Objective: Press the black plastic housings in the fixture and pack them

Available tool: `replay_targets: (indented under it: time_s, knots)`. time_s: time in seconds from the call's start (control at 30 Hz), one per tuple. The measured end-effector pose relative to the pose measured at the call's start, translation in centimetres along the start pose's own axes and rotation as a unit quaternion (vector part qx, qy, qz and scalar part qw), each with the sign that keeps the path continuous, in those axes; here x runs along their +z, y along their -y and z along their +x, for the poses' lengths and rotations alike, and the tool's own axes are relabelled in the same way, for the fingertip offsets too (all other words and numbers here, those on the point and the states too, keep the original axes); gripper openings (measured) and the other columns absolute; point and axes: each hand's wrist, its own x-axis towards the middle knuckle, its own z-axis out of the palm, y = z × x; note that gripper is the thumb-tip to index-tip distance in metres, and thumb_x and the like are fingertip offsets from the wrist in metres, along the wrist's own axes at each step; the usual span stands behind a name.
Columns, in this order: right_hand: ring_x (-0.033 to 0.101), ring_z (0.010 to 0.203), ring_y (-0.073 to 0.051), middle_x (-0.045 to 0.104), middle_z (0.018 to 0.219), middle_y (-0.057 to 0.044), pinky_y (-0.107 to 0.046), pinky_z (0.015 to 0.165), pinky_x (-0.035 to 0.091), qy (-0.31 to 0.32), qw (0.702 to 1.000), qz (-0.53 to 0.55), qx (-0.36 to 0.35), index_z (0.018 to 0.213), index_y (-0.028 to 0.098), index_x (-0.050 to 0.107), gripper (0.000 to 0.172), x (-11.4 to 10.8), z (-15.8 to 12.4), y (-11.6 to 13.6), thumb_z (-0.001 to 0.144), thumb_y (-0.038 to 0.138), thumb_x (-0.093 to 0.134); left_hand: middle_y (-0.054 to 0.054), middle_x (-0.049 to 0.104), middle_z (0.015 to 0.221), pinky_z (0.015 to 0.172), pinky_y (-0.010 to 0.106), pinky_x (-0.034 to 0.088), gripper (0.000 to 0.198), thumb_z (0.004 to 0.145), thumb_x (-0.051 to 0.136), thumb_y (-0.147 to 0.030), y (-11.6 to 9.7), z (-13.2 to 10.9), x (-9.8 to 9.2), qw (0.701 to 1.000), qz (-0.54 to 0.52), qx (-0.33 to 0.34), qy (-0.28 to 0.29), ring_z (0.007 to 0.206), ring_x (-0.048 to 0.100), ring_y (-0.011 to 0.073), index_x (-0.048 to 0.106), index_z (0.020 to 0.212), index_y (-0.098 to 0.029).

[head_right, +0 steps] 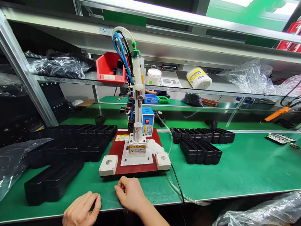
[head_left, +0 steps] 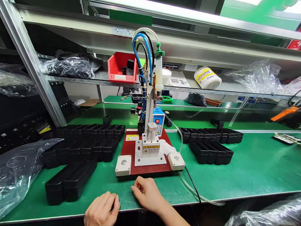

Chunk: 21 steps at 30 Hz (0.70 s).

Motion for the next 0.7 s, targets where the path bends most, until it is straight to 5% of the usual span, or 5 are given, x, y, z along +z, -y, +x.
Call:
replay_targets:
  time_s: [0.7]
  knots:
    - [0.042, 0.052, -0.008, 0.050, 0.057, 0.005, -0.019, 0.051, 0.027, -0.006, 1.000, 0.008, -0.009, 0.071, 0.018, 0.052, 0.017, 0.03, 0.22, -0.25, 0.086, 0.027, 0.054, -0.001, 0.053, 0.062, 0.063, 0.029, 0.035, 0.013, 0.087, 0.056, -0.014, -0.06, -0.11, 0.21, 1.000, -0.008, -0.015, -0.002, 0.058, 0.047, 0.0121, 0.057, 0.074, -0.017]
